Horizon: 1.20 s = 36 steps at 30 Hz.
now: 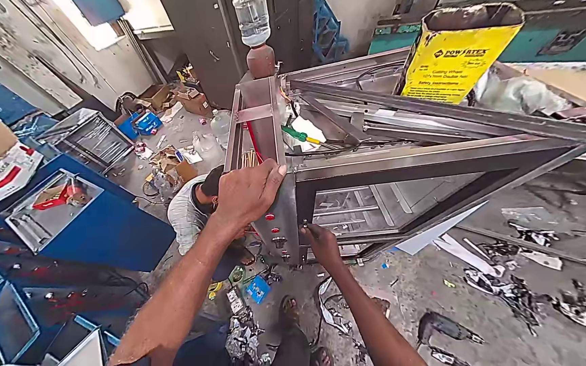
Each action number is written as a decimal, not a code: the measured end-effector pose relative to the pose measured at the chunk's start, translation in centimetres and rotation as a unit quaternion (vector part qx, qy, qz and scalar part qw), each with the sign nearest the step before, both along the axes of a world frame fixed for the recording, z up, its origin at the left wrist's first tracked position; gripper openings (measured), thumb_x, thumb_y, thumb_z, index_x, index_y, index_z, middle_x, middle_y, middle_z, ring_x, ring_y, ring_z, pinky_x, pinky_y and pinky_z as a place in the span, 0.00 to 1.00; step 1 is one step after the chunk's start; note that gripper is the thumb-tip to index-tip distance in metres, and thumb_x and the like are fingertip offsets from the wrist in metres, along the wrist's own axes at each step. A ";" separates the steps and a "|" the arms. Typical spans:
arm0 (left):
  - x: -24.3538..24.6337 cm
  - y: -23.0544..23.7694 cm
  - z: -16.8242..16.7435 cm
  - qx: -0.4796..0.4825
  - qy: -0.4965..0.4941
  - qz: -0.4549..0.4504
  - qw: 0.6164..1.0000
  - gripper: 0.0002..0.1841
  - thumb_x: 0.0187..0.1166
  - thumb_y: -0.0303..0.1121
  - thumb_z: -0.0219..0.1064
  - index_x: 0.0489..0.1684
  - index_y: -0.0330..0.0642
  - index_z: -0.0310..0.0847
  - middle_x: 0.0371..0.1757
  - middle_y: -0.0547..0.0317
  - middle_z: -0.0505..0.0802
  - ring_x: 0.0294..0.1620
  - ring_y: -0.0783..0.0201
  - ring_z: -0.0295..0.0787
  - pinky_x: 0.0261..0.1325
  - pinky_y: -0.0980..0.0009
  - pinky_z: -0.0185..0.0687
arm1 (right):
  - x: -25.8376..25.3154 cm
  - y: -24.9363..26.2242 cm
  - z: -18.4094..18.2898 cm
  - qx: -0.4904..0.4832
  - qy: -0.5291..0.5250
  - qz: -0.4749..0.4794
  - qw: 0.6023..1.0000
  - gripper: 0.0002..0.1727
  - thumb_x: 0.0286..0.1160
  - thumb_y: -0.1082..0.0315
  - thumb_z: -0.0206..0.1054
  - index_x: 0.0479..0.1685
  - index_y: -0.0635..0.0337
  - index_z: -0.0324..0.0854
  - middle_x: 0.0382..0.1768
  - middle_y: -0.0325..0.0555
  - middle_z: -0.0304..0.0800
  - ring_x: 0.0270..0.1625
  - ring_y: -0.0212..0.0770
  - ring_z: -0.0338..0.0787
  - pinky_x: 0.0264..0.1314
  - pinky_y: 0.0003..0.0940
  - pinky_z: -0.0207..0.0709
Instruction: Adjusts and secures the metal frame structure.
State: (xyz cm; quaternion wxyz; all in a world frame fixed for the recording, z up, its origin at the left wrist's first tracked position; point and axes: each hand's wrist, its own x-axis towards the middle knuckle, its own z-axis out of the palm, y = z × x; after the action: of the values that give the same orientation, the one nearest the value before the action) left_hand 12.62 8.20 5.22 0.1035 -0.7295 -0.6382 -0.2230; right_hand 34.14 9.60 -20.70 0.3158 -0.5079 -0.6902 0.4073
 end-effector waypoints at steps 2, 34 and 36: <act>0.0 0.1 0.0 0.001 0.006 0.003 1.000 0.30 0.91 0.60 0.36 0.33 0.54 0.80 0.16 0.62 0.79 0.19 0.56 0.81 0.19 0.54 0.67 | -0.1 -0.2 0.1 0.005 -0.014 -0.004 1.000 0.19 0.86 0.52 0.64 0.55 0.57 0.91 0.43 0.44 0.97 0.46 0.38 0.95 0.57 0.44 0.87; 1.8 0.2 -0.8 0.037 0.083 0.102 0.991 0.36 0.70 0.79 0.57 0.29 0.50 0.81 0.23 0.55 0.87 0.26 0.49 0.87 0.26 0.47 0.71 | 1.6 -9.2 -15.4 -0.439 0.155 -0.156 0.871 0.33 0.83 0.62 0.67 0.88 0.52 0.65 0.67 0.58 0.85 0.58 0.52 0.90 0.54 0.51 0.85; 1.7 -0.8 -0.8 0.019 0.091 0.078 0.993 0.34 0.72 0.75 0.60 0.35 0.49 0.81 0.27 0.52 0.87 0.29 0.47 0.86 0.27 0.47 0.71 | -0.8 -8.3 -16.3 -0.480 0.205 -0.172 0.836 0.39 0.81 0.62 0.69 0.92 0.48 0.57 0.72 0.56 0.82 0.66 0.53 0.88 0.61 0.53 0.85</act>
State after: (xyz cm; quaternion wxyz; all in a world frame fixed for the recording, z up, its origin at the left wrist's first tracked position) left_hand 14.35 7.43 4.45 0.1922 -0.6925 -0.6768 -0.1592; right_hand 33.33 1.29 -37.00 0.2321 -0.6108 -0.2291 0.7215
